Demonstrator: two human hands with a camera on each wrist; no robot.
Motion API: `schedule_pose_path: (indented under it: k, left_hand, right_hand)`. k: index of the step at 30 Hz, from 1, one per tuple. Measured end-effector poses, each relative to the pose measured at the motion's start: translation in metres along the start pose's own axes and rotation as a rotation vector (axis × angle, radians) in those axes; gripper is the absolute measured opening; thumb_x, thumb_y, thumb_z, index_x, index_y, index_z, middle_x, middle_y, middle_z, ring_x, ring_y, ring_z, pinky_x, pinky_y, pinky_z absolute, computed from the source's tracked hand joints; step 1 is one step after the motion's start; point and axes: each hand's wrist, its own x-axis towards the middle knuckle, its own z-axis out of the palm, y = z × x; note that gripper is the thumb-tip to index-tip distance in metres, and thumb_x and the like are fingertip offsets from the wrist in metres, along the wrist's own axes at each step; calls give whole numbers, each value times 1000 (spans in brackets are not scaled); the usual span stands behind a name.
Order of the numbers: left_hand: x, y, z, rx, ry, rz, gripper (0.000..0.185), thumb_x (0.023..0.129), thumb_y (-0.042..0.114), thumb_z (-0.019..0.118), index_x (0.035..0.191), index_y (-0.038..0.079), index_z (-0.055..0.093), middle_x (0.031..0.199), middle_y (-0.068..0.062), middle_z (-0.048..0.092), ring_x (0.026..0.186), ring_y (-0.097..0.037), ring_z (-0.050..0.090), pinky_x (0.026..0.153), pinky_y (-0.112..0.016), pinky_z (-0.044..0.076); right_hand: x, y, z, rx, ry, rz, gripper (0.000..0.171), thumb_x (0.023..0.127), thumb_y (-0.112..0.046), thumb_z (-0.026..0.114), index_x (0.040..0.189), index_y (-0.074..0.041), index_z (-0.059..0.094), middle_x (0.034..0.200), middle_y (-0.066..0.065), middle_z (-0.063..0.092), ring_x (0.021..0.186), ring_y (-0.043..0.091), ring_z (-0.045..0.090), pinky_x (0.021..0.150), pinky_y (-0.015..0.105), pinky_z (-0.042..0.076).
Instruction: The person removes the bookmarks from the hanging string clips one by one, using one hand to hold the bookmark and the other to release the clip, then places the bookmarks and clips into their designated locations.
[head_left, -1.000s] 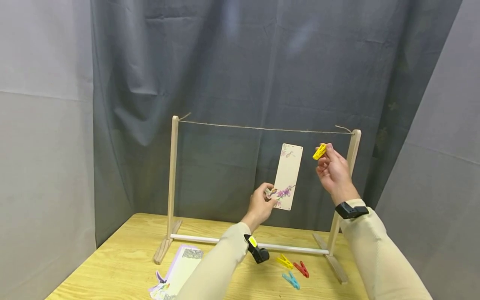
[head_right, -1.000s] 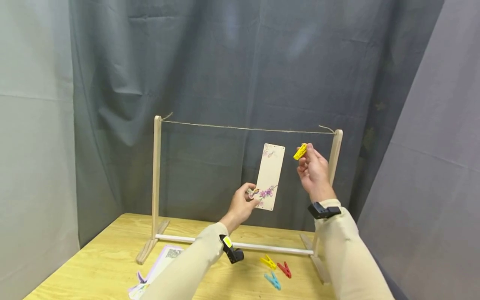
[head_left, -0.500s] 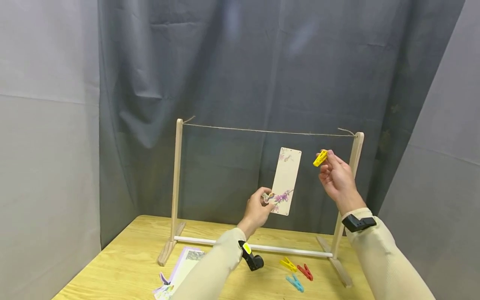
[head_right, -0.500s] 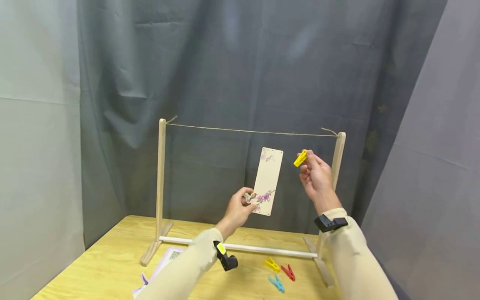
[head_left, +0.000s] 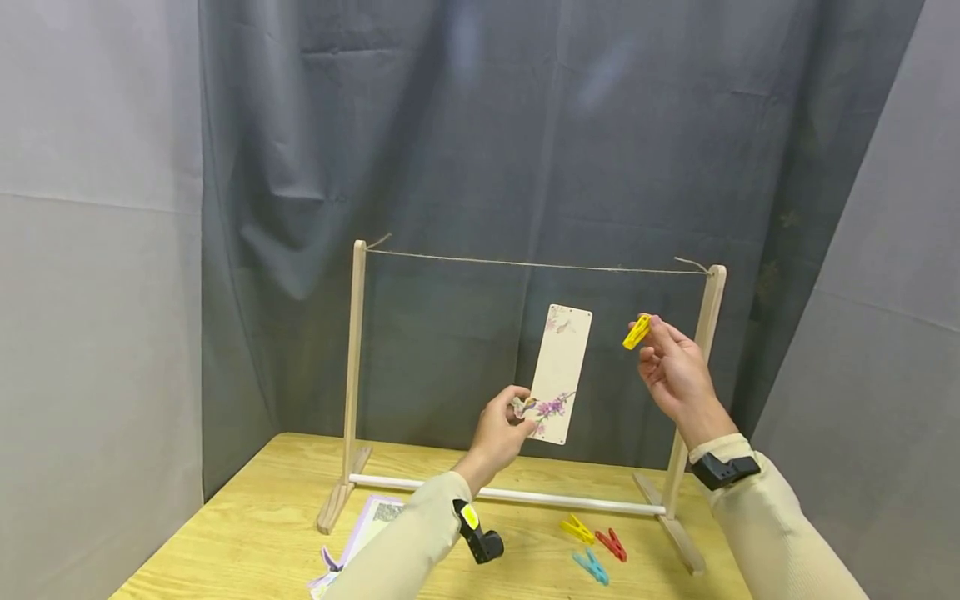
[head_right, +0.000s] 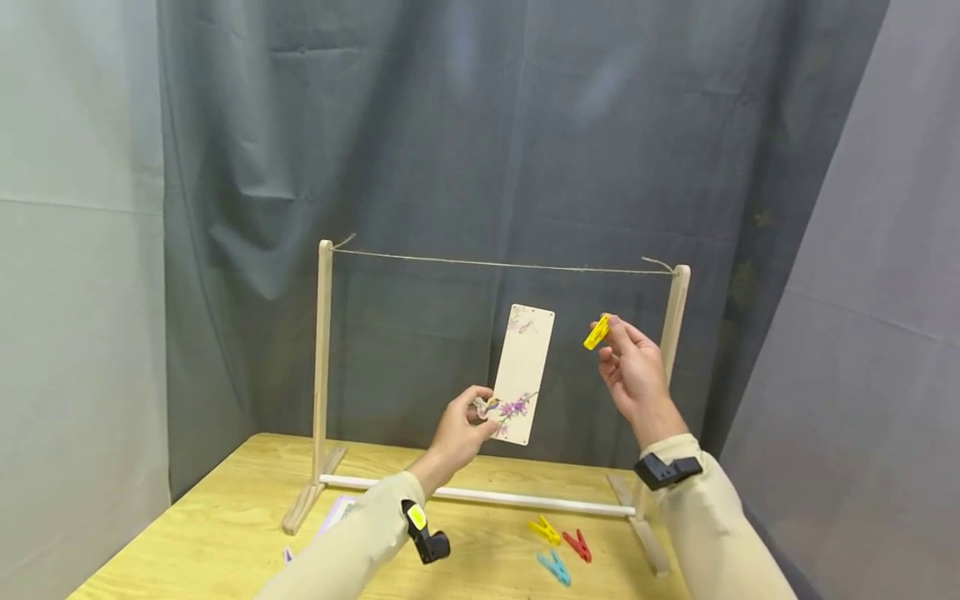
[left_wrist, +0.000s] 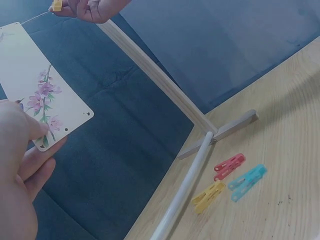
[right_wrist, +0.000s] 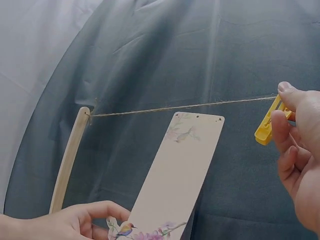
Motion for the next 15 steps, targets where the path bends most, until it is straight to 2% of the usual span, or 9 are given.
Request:
schedule_pose_path:
  k: [7, 15]
  left_hand:
    - [-9, -1, -14, 33, 1, 13, 40, 89, -8, 72, 125, 8, 65, 110, -5, 67, 86, -14, 63, 61, -26, 48]
    - [-18, -9, -29, 25, -1, 5, 40, 88, -9, 73, 124, 7, 65, 105, -7, 68, 81, -15, 60, 58, -25, 45]
  right_hand:
    - [-5, 3, 1, 17, -37, 4, 19, 105, -17, 61, 118, -8, 71, 109, 7, 73, 64, 6, 58, 53, 18, 44]
    - [-14, 11, -3, -44, -28, 27, 20, 104, -18, 63, 120, -10, 71, 110, 5, 72, 65, 7, 59, 55, 17, 45]
